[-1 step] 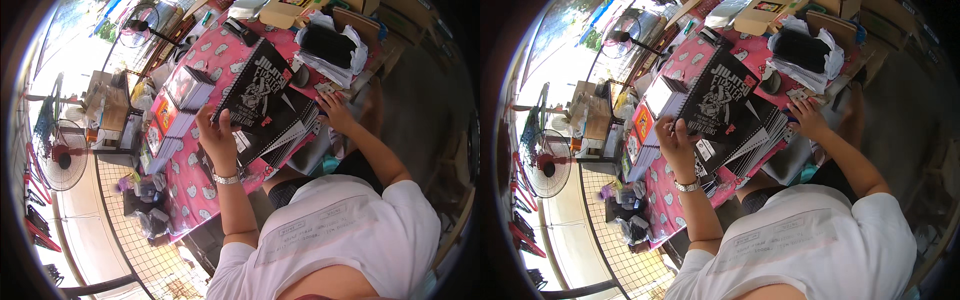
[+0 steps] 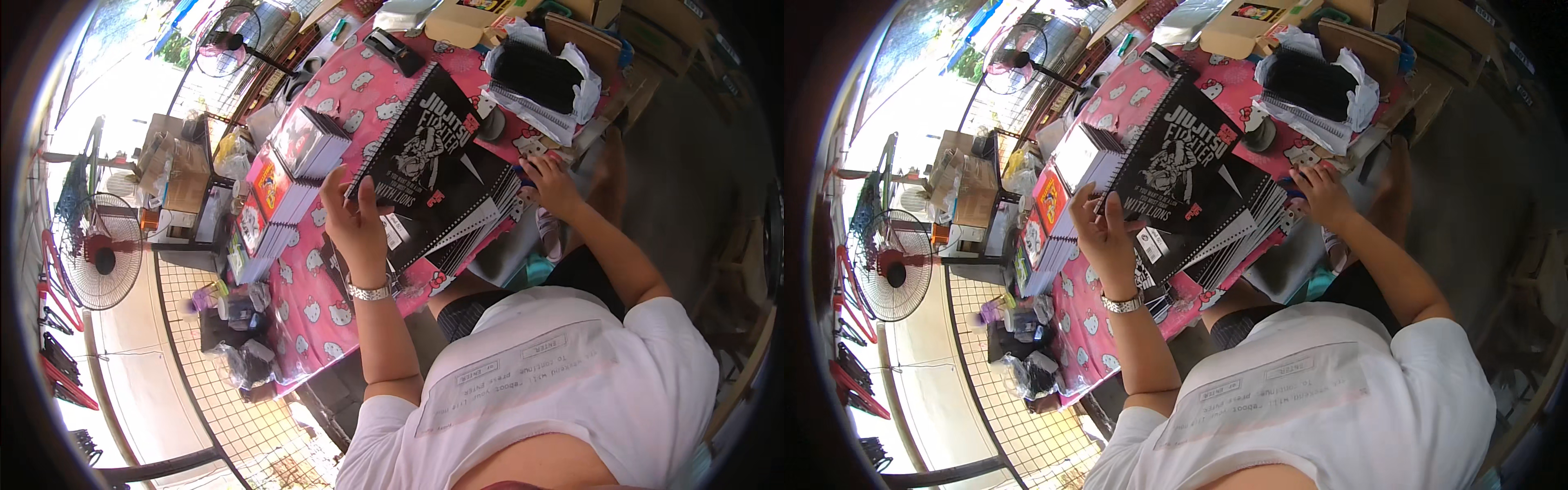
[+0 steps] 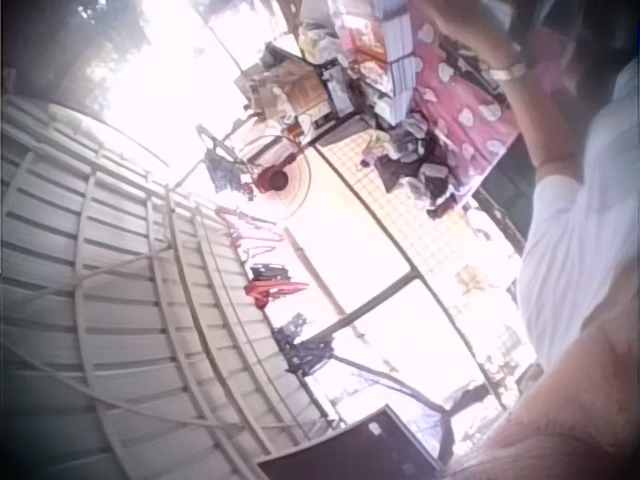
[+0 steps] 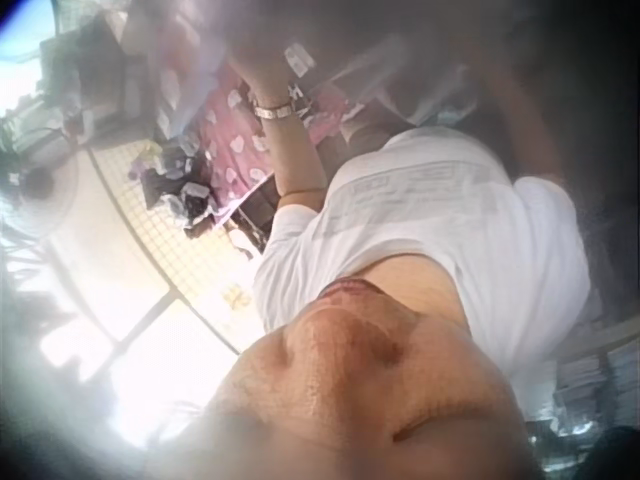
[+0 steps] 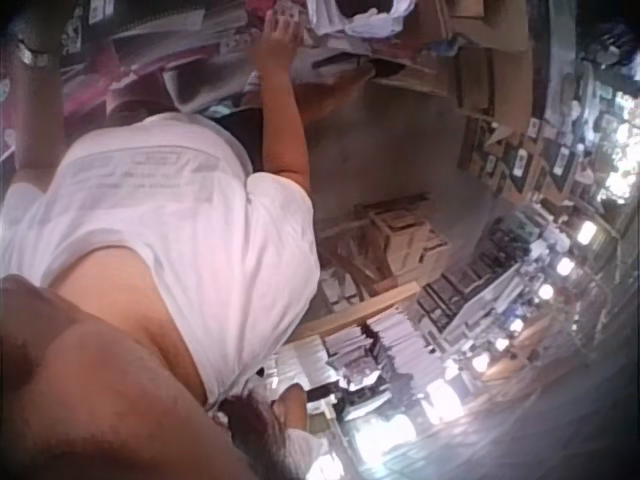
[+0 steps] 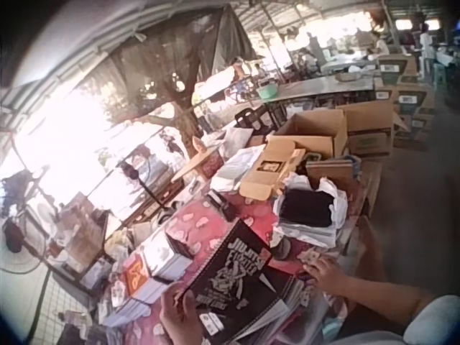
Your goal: The person wipes the covers of several spiral notebooks using a block and then stacks them on a table.
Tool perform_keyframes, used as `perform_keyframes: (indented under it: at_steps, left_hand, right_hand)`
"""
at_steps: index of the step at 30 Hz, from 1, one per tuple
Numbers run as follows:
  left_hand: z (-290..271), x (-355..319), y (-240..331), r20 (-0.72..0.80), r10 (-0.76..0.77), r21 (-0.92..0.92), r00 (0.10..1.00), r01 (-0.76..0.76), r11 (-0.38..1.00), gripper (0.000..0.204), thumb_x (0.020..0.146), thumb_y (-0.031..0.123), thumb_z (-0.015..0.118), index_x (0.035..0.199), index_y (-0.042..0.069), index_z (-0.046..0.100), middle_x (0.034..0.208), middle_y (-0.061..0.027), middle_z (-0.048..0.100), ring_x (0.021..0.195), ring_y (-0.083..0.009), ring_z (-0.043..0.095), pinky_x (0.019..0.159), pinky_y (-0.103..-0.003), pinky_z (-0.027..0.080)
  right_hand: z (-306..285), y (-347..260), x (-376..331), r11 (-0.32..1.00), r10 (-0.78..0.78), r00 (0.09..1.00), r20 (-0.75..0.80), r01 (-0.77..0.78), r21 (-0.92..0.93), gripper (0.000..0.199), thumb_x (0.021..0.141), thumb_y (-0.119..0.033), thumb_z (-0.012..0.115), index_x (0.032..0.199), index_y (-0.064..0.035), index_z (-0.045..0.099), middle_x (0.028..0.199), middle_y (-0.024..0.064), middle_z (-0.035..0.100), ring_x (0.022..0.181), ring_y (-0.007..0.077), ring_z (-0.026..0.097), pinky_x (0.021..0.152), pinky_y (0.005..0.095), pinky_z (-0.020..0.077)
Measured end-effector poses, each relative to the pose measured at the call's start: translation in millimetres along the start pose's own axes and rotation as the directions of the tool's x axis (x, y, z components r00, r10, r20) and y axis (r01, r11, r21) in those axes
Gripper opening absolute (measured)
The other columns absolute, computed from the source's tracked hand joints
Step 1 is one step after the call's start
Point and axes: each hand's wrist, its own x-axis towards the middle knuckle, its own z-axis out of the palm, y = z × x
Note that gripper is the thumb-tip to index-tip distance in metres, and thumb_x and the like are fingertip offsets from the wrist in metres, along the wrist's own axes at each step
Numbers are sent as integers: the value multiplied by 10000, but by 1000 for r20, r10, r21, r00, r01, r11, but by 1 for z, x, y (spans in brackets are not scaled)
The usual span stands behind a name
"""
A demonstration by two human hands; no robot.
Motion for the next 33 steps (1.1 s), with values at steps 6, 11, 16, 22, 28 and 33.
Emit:
perform_keyframes:
  at_steps: [6, 11, 16, 22, 28, 33]
  left_hand:
    - [-12, -1, -10, -11, -134, 68, 991, 135, 989, 163, 992, 124, 584, 1038, -28, 614, 763, -58, 614, 543, -107, 632, 463, -240, 522]
    - [-5, 1, -11, -47, 61, 48, 997, -59, 997, 194, 1003, 156, 572, 990, -32, 617, 711, -44, 628, 550, -108, 638, 452, -235, 513]
    - [-6, -2, -14, 16, 7, -28, 1000, -6, 1000, 153, 971, 61, 596, 1102, -18, 600, 826, -68, 702, 659, -122, 688, 540, -239, 551]
    - [-18, -6, -21, 75, 2, -133, 997, 8, 991, 211, 948, -37, 538, 1151, -64, 590, 995, -99, 688, 840, -117, 667, 673, -242, 582]
    - [-17, -11, -36, -7, 60, -165, 998, -60, 985, 232, 951, -36, 542, 1168, -60, 621, 996, -88, 692, 831, -119, 664, 653, -243, 589]
    - [-20, -16, -40, -82, 131, -105, 988, -139, 985, 190, 944, -42, 560, 1110, -81, 646, 930, -91, 701, 818, -136, 670, 662, -265, 590]
  right_hand:
    - [-99, -51, 78, 687, 411, 849, -332, -50, 725, 525, 950, -294, 607, 1402, -71, 458, 1178, 135, 538, 1095, 329, 530, 978, 413, 426]
    - [-165, -129, 113, 629, -81, 943, -324, 301, 717, 513, 873, -223, 700, 1332, -49, 551, 1198, 125, 566, 1136, 304, 541, 1019, 417, 409]
    - [-168, -160, 122, 680, -55, 955, -291, 250, 690, 557, 764, -256, 764, 1276, -101, 610, 1153, 91, 585, 1089, 295, 538, 988, 435, 419]
    - [-168, -172, 130, 814, -99, 934, -344, 275, 511, 529, 743, -307, 768, 1219, -113, 644, 1117, 95, 581, 1062, 292, 545, 956, 462, 422]
    - [-169, -172, 130, 760, -130, 962, -239, 251, 600, 525, 784, -259, 758, 1255, -64, 631, 1047, 114, 600, 942, 272, 576, 878, 405, 486]
    - [-169, -163, 132, 130, -120, 962, 245, -230, 965, 504, 864, -300, 713, 1237, 25, 616, 1032, 199, 627, 965, 257, 644, 854, 351, 503]
